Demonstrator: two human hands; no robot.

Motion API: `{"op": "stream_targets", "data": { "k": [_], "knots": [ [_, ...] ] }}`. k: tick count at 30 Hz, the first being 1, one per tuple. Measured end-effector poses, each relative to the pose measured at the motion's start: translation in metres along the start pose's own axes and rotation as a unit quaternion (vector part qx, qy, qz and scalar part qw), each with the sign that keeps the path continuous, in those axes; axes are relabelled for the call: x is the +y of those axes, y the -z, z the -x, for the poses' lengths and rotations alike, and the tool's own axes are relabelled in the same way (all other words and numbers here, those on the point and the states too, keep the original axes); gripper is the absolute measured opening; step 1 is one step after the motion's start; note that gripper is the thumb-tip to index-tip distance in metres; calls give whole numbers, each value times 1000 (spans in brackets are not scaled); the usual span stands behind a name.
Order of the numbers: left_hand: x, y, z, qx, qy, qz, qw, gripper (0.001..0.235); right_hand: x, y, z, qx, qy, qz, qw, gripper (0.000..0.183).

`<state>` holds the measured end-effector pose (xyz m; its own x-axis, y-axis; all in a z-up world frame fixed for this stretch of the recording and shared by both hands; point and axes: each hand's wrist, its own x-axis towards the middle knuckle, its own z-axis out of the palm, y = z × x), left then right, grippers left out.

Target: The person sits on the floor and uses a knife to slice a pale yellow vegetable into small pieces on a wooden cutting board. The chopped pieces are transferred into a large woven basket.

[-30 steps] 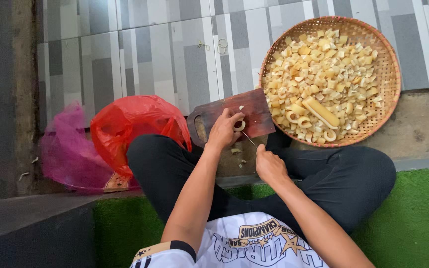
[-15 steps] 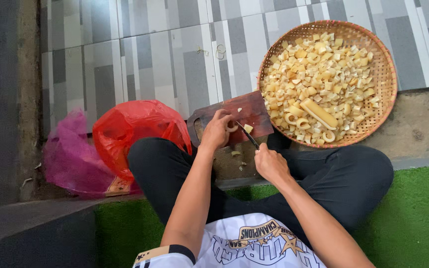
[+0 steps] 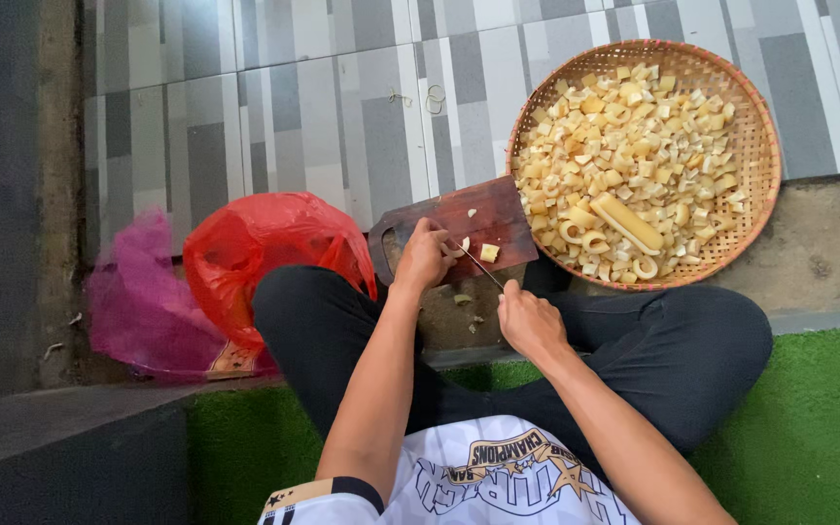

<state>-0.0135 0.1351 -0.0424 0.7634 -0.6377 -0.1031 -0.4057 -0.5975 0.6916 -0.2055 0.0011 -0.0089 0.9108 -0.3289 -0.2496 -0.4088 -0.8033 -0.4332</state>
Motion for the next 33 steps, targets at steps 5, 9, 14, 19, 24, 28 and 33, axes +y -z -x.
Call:
{"op": "stream_targets", "data": {
  "k": [5, 9, 14, 19, 24, 28, 33],
  "knots": [
    [1, 2, 1, 2, 8, 10, 1000, 25, -2, -1, -1, -12, -8, 11, 1000, 25],
    [2, 1, 1, 0, 12, 3, 1000, 23, -2, -6, -4, -44, -27, 23, 998, 24],
    [3, 0, 1, -10, 25, -10, 1000, 20, 0, -15, -10, -88, -47, 26, 995, 18],
    [2, 4, 5, -18, 39, -16, 999, 32, 1, -17, -16, -109, -71, 6, 991, 23],
    [-2, 1, 7, 3, 39, -30, 999, 30, -1, -10, -14, -83, -64, -28, 994, 26],
    [-3, 0, 7, -28, 81, -52, 995, 30, -4, -5, -12, -38, -45, -33, 998, 27],
    [3, 0, 12, -10, 62, -50, 997, 28, -7, -7, -8, -22, -1, -2, 1000, 26]
  ]
}}
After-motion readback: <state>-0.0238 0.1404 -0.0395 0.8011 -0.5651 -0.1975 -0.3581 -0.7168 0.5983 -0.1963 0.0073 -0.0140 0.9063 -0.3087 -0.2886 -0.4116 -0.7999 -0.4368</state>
